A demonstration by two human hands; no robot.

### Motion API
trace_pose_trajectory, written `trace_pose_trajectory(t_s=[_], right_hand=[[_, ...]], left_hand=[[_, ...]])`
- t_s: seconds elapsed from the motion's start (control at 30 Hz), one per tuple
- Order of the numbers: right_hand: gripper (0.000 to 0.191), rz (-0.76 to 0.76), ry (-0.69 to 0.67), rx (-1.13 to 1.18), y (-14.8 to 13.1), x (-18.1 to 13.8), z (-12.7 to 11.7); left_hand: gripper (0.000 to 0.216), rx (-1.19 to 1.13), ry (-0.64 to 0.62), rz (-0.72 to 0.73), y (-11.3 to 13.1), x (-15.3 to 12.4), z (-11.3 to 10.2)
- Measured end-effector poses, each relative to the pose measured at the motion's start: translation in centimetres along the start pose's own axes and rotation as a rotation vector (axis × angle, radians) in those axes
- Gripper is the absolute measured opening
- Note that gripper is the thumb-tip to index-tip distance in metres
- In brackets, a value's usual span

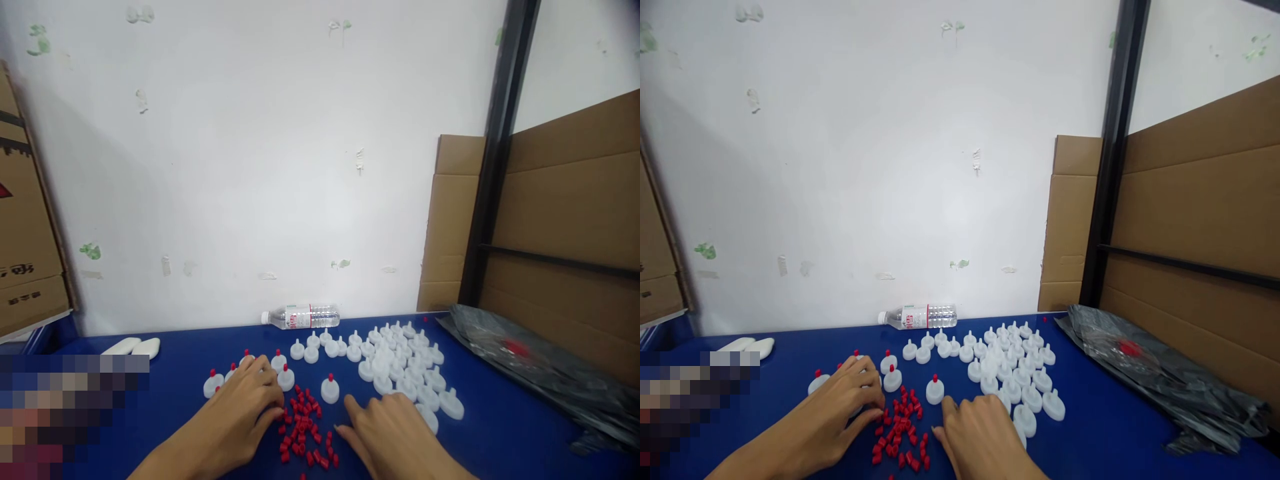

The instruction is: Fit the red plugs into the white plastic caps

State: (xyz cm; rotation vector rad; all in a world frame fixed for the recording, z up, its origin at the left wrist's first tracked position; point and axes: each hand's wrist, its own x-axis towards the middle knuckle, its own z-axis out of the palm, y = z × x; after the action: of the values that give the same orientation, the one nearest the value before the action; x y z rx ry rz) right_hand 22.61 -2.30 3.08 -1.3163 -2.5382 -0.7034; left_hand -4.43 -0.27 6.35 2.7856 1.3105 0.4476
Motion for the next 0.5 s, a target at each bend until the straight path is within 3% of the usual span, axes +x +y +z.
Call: trace_pose_trajectory(t_s=[0.2,0.37,0.5], right_hand=[[0.027,-0.021,0.048,0.043,0.05,0.05,0.32],[0.015,-0.058,0.049,-0.002,0.22,0.13,0.16],[0.039,-0.088,0.119,0.024,0.46,0.27,-0.61]], left_hand=[[0.013,-0.017,-0.013,-0.011,-0.05,0.11,-0.66],[0.007,-0.026,-0.091,-0.041,0.03,0.26,-0.62],[0.009,-0.021,-0.063,-0.033,-0.09,0.13,-0.23]])
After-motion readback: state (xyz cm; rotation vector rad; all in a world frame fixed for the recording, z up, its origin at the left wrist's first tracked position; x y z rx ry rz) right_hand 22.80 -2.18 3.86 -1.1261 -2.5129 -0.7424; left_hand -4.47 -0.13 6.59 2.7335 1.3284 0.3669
